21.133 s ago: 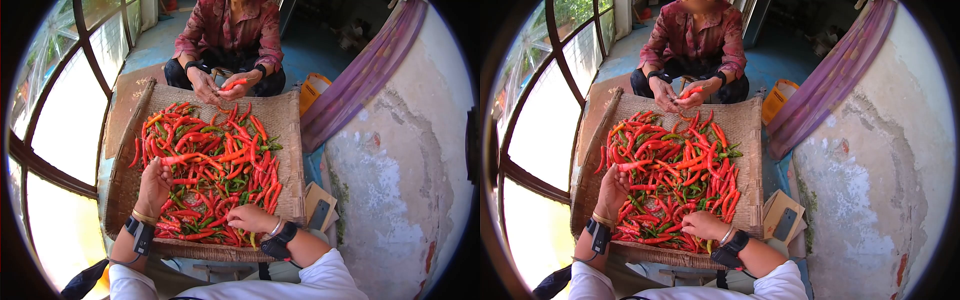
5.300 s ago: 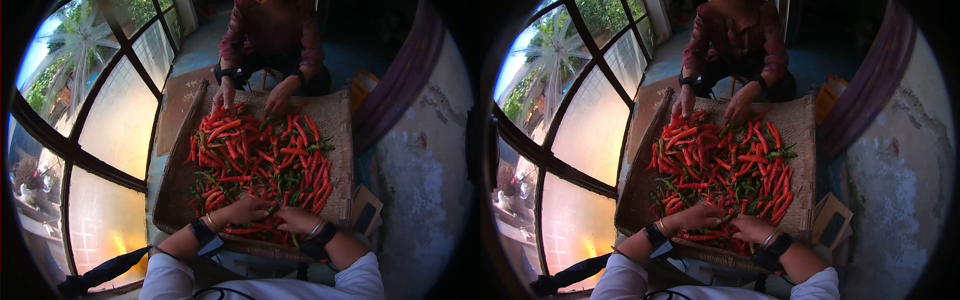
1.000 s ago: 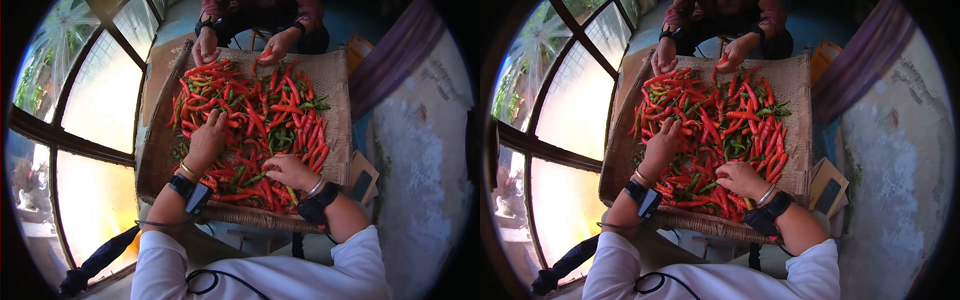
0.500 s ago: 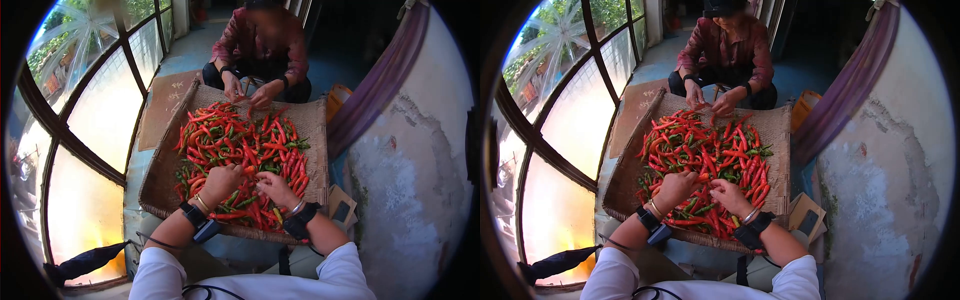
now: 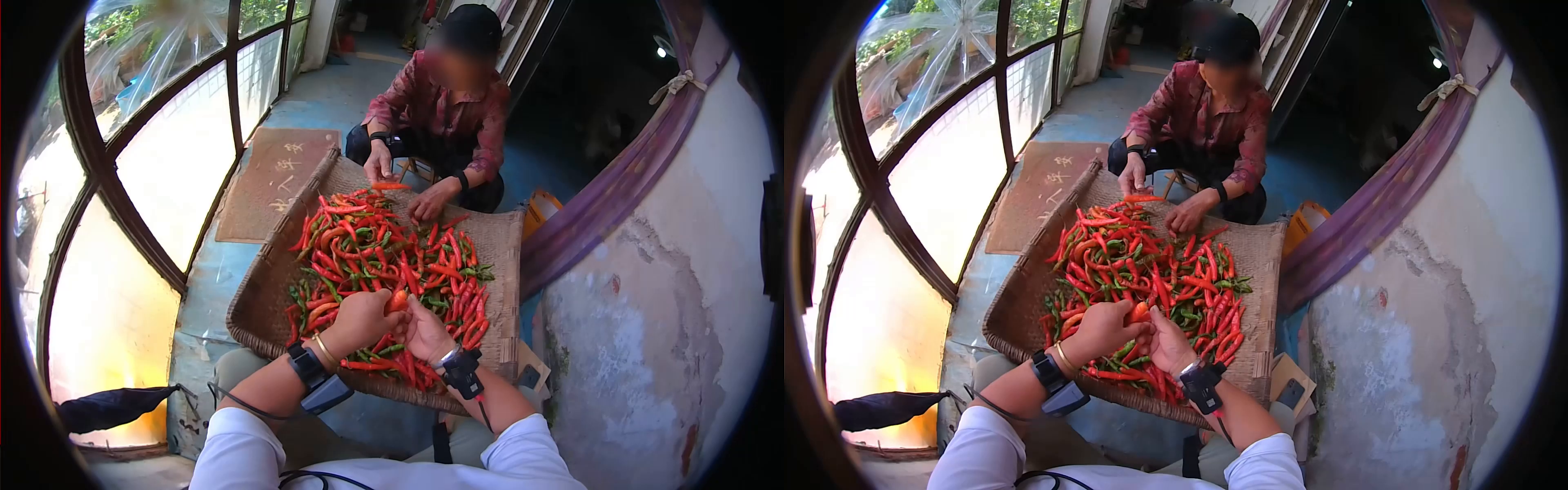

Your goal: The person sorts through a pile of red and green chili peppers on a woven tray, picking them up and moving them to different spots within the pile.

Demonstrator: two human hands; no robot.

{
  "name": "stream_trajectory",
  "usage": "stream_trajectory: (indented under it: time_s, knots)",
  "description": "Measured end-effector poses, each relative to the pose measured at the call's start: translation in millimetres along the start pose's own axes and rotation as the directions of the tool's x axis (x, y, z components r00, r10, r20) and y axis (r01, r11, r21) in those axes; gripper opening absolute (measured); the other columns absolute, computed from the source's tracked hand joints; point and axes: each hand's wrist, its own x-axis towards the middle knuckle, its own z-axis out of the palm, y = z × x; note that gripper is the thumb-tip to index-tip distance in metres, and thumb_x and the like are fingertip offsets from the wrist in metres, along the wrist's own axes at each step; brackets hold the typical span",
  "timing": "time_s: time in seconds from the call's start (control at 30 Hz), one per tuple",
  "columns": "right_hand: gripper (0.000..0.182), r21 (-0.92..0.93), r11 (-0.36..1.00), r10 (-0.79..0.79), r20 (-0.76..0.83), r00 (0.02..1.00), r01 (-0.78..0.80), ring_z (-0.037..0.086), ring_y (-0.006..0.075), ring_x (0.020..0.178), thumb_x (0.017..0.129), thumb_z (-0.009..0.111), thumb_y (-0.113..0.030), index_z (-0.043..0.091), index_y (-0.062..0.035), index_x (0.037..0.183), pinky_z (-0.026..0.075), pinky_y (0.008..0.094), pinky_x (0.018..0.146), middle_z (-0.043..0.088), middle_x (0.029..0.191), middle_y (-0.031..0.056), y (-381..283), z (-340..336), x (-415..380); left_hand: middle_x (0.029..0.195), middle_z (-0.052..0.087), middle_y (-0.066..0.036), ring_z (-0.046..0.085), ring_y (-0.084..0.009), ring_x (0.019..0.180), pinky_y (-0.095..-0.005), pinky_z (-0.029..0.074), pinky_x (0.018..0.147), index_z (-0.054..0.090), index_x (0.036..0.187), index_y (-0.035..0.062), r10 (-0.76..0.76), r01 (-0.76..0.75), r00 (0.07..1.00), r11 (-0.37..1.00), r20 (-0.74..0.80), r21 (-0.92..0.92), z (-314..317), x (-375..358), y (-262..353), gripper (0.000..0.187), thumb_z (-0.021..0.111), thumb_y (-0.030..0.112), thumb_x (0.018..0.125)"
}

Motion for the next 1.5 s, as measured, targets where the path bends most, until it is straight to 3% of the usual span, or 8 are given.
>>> stream_trajectory:
  time_s: [0.03, 0.37, 0.63, 0.73, 0.83, 1.0, 1.37, 1.5]
  knots:
    - [0.021, 0.174, 0.984, 0.035, 0.03, 0.999, -0.04, 0.056, 0.0109, 0.062, 0.089, 0.045, -0.03, 0.054, -0.0118, 0.09, 0.04, 0.0213, 0.049, 0.059, 0.073, 0.0004, 4, -1, 3, 0.058, 0.054, -0.015, 0.056, -0.0313, 0.058, -0.0391, 0.043, 0.051, 0.052, 0.072, 0.0029, -0.004, 0.004, 1.0, 1.0, -0.007, -0.002, -3, 0, 0, 0.029, 0.06, 0.031, 0.073]
    - [0.006, -0.015, 1.0, -0.003, -0.091, 0.996, 0.002, 0.049, 0.0091, 0.052, 0.082, 0.054, -0.017, 0.051, -0.0119, 0.084, 0.039, 0.0227, 0.044, 0.053, 0.063, -0.0001, -23, -30, 4, 0.061, 0.053, -0.018, 0.054, -0.0338, 0.058, -0.04, 0.04, 0.051, 0.051, 0.075, 0.0007, 0.037, -0.012, 0.98, 0.991, 0.194, -0.13, 4, 2, -9, 0.03, 0.06, 0.03, 0.076]
    - [0.017, 0.316, 0.817, -0.341, -0.41, 0.846, 0.482, 0.058, 0.0108, 0.065, 0.087, 0.048, -0.024, 0.056, -0.0089, 0.09, 0.044, 0.0242, 0.052, 0.063, 0.08, 0.0059, -73, -84, 6, 0.057, 0.052, -0.013, 0.052, -0.0184, 0.051, -0.0333, 0.039, 0.049, 0.053, 0.074, -0.0011, -0.05, 0.134, 0.96, 0.946, 0.275, -0.295, 14, 13, -6, 0.029, 0.058, 0.026, 0.081]
    - [0.024, 0.037, 0.992, -0.114, -0.198, 0.974, 0.124, 0.058, 0.0107, 0.067, 0.087, 0.05, -0.023, 0.051, -0.0078, 0.106, 0.045, 0.0232, 0.053, 0.062, 0.086, 0.0061, -47, -70, -5, 0.062, 0.058, -0.005, 0.055, -0.0108, 0.056, -0.0276, 0.043, 0.051, 0.056, 0.079, 0.0002, -0.079, 0.274, 0.889, 0.881, 0.451, -0.386, 27, 15, -10, 0.025, 0.052, 0.024, 0.085]
    - [0.028, -0.192, 0.981, -0.018, -0.035, 0.999, 0.011, 0.055, 0.0077, 0.065, 0.084, 0.054, -0.018, 0.049, -0.0033, 0.108, 0.042, 0.0192, 0.051, 0.058, 0.083, 0.0012, -29, -38, -13, 0.061, 0.058, -0.005, 0.056, -0.011, 0.057, -0.0268, 0.044, 0.051, 0.057, 0.082, 0.0001, -0.04, 0.241, 0.896, 0.879, 0.442, -0.41, 39, 11, -15, 0.027, 0.051, 0.026, 0.086]
    - [0.02, -0.652, 0.747, -0.154, 0.025, 0.988, 0.133, 0.049, 0.003, 0.06, 0.082, 0.056, -0.014, 0.055, -0.0019, 0.099, 0.041, 0.016, 0.051, 0.055, 0.072, -0.0013, -23, -29, -16, 0.062, 0.058, -0.006, 0.058, -0.0121, 0.059, -0.0269, 0.045, 0.055, 0.057, 0.087, 0.0014, 0.008, 0.348, 0.811, 0.797, 0.586, -0.493, 46, 6, -13, 0.028, 0.05, 0.028, 0.087]
    - [0.011, -0.05, 0.986, -0.162, -0.117, 0.98, 0.157, 0.051, 0.0071, 0.055, 0.083, 0.051, -0.009, 0.052, -0.0039, 0.093, 0.043, 0.0176, 0.051, 0.055, 0.071, 0.0031, -35, -49, -12, 0.066, 0.056, 0.0, 0.05, -0.006, 0.06, -0.0219, 0.043, 0.054, 0.056, 0.095, -0.0004, -0.068, 0.431, 0.817, 0.733, 0.573, -0.527, 26, 14, -14, 0.023, 0.05, 0.021, 0.088]
    - [0.013, -0.108, 0.989, -0.11, -0.1, 0.989, 0.099, 0.052, 0.0095, 0.055, 0.082, 0.053, -0.012, 0.052, -0.0047, 0.093, 0.043, 0.021, 0.048, 0.056, 0.07, 0.0046, -36, -50, -12, 0.063, 0.054, 0.002, 0.047, -0.0034, 0.055, -0.0188, 0.04, 0.05, 0.058, 0.089, 0.0014, -0.135, 0.495, 0.837, 0.6, 0.53, -0.628, 34, 10, -24, 0.023, 0.048, 0.022, 0.089]
